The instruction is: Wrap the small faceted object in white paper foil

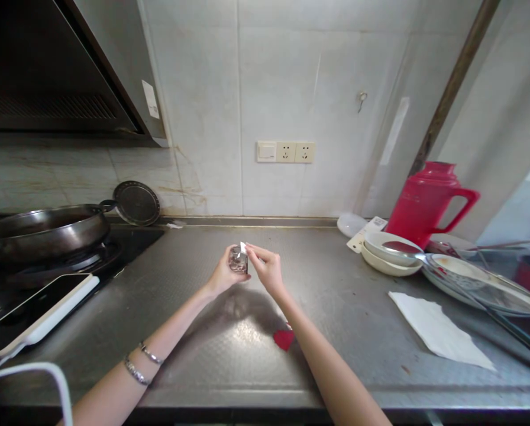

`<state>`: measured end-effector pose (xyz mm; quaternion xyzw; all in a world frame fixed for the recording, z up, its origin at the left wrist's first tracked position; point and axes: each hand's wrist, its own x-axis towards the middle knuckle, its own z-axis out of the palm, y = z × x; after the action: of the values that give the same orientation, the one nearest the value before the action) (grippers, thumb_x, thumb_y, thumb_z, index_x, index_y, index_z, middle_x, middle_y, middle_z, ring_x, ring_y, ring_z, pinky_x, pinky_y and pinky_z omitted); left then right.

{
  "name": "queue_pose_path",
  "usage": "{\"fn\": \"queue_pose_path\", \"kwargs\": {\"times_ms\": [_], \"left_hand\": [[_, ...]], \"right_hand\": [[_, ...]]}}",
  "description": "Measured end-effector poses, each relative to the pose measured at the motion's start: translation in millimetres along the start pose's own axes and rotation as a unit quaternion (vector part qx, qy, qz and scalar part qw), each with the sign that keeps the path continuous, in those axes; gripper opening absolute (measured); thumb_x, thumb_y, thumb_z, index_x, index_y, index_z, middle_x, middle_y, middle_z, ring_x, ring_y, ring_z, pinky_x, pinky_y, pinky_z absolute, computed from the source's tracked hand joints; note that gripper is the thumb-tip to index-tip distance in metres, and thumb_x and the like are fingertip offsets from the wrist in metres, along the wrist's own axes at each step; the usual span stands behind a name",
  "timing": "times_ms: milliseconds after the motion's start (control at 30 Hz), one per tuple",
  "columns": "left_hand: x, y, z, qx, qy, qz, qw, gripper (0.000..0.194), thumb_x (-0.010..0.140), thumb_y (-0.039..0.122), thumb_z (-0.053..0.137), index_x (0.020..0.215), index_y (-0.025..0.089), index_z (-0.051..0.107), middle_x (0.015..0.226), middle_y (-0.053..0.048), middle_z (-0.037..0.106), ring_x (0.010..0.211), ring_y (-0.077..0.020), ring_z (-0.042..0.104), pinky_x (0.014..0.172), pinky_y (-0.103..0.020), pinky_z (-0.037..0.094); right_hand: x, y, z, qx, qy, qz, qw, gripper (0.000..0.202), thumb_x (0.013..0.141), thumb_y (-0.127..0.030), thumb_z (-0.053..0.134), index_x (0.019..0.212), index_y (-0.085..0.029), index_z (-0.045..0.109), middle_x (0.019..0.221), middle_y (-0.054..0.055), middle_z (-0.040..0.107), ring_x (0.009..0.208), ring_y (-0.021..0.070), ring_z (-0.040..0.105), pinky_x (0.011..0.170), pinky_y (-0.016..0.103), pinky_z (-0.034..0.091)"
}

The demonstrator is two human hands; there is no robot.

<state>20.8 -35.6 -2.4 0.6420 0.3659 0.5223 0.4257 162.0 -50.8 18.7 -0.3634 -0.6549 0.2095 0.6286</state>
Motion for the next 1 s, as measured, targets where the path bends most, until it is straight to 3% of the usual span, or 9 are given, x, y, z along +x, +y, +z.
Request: {"fn": "queue_pose_path", "kwargs": {"times_ms": [200, 500, 633, 700, 867, 1000], "left_hand": [[0.2, 3.2, -1.6, 0.030, 0.006, 0.035, 0.999, 0.073, 0.052, 0.017, 0.080, 0.114, 0.017, 0.042, 0.097, -0.003, 0.063, 0.085, -0.0163, 0.063, 0.078, -0.029, 0.049], [3.1, 0.0, -8.3, 0.088, 0.017, 0.031, 0.995, 0.065, 0.057, 0.025, 0.080, 0.114, 0.017, 0.048, 0.100, -0.008, 0.067, 0.087, -0.0194, 0.065, 0.078, -0.031, 0.050], [-1.7, 5.5, -8.5, 0.140, 0.000, 0.044, 0.989, 0.066, 0.061, 0.031, 0.079, 0.117, 0.017, 0.048, 0.099, -0.009, 0.068, 0.086, -0.0217, 0.066, 0.075, -0.033, 0.051], [-2.9, 6.2, -9.0, 0.149, -0.010, 0.049, 0.987, 0.070, 0.062, 0.033, 0.078, 0.122, 0.018, 0.046, 0.101, -0.009, 0.068, 0.088, -0.0229, 0.066, 0.078, -0.035, 0.051], [-1.3, -1.1, -9.9, 0.135, -0.015, 0.063, 0.989, 0.109, 0.048, 0.028, 0.085, 0.138, 0.018, 0.025, 0.122, -0.016, 0.057, 0.114, -0.0292, 0.055, 0.097, -0.045, 0.041], [-0.4, -5.8, -9.2, 0.135, -0.014, 0.080, 0.987, 0.091, 0.051, 0.022, 0.082, 0.129, 0.018, 0.035, 0.118, -0.013, 0.058, 0.107, -0.0271, 0.058, 0.094, -0.044, 0.043]], "right_hand": [[3.9, 10.6, 1.4, 0.117, 0.004, 0.148, 0.982, 0.034, 0.076, -0.047, 0.064, 0.083, -0.017, 0.077, 0.089, 0.006, 0.075, 0.089, 0.0277, 0.069, 0.082, 0.041, 0.055], [1.4, 1.6, 5.5, 0.180, -0.089, 0.137, 0.970, 0.052, 0.070, -0.039, 0.072, 0.118, -0.022, 0.064, 0.116, 0.005, 0.067, 0.108, 0.0269, 0.062, 0.094, 0.041, 0.049], [1.8, 8.3, 6.5, 0.198, -0.111, 0.146, 0.963, 0.057, 0.068, -0.037, 0.073, 0.123, -0.024, 0.060, 0.119, 0.004, 0.066, 0.111, 0.0257, 0.061, 0.092, 0.039, 0.052], [1.6, 10.0, 6.7, 0.190, -0.103, 0.161, 0.963, 0.056, 0.068, -0.038, 0.073, 0.121, -0.023, 0.061, 0.116, 0.005, 0.068, 0.107, 0.0257, 0.063, 0.087, 0.038, 0.055], [-0.6, 6.8, 7.7, 0.190, -0.084, 0.241, 0.948, 0.048, 0.073, -0.043, 0.068, 0.114, -0.018, 0.064, 0.099, 0.007, 0.073, 0.084, 0.0233, 0.070, 0.064, 0.032, 0.060], [-0.4, 4.3, 8.6, 0.149, -0.077, 0.272, 0.948, 0.043, 0.077, -0.047, 0.063, 0.109, -0.018, 0.066, 0.091, 0.007, 0.074, 0.069, 0.0193, 0.070, 0.049, 0.025, 0.055]]}}
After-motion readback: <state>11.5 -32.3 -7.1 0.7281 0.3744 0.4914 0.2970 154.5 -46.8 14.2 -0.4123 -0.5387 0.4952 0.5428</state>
